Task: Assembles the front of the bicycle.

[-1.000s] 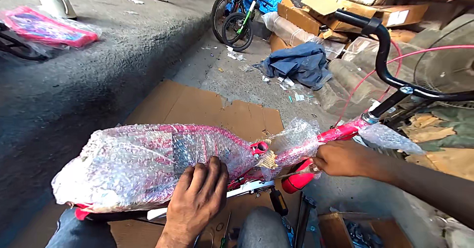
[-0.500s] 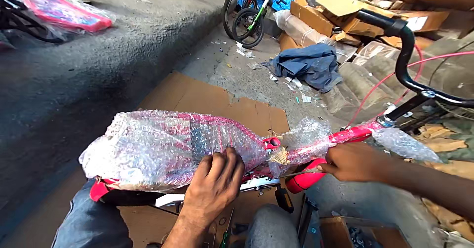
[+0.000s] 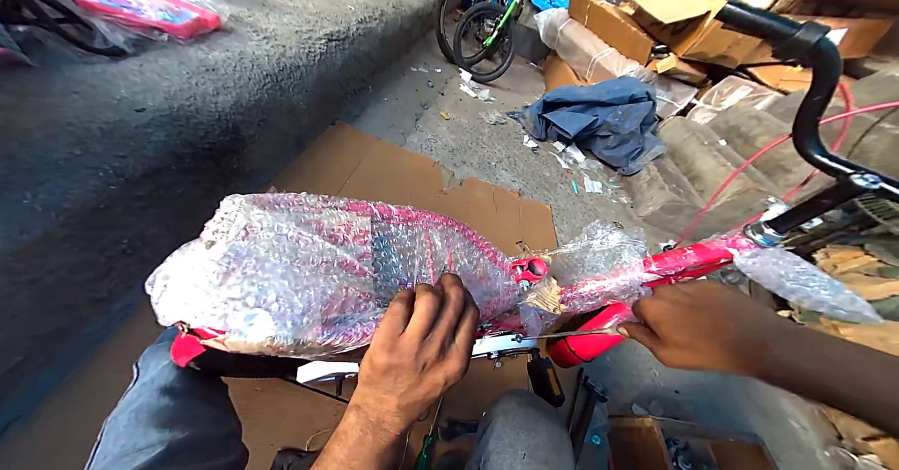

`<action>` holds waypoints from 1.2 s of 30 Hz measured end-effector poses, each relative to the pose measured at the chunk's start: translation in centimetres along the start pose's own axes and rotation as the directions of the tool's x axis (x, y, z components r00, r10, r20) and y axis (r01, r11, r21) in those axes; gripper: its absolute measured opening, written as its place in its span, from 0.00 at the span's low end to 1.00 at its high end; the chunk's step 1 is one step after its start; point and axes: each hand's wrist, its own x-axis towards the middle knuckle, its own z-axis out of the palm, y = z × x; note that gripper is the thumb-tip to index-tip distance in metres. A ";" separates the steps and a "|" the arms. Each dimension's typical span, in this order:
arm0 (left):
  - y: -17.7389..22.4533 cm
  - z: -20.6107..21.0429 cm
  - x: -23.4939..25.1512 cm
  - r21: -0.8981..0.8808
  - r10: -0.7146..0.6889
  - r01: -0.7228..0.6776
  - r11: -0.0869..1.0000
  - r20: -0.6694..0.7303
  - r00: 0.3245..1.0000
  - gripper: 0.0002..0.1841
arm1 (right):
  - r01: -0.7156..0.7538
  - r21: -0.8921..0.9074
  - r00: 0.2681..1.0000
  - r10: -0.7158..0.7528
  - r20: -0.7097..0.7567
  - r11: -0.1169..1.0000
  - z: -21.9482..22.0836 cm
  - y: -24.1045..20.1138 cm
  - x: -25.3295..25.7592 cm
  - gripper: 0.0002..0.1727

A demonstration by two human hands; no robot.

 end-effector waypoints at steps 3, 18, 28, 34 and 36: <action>-0.1 0.0 -0.1 0.005 0.017 -0.017 1.000 -0.010 1.000 0.16 | -0.262 0.276 0.880 0.111 0.462 0.925 -1.7 1.3 2.9 0.35; -0.4 0.0 0.3 -0.040 0.027 -0.030 0.999 -0.070 0.997 0.14 | -0.218 0.172 0.950 0.169 0.262 0.961 -1.7 1.0 3.3 0.32; -1.5 0.6 1.2 -0.091 0.024 -0.022 0.996 0.025 0.999 0.15 | 0.309 -0.435 0.719 -0.507 -0.475 0.846 3.6 2.6 0.6 0.13; -1.6 0.5 1.7 -0.105 0.002 0.000 0.994 0.022 1.000 0.14 | 0.370 -0.497 0.643 -0.602 -0.474 0.785 3.5 2.7 0.2 0.17; -1.5 0.6 1.6 -0.102 -0.001 0.004 0.995 0.027 1.000 0.14 | 0.357 -0.428 0.754 -0.527 -0.392 0.830 2.8 2.6 0.8 0.16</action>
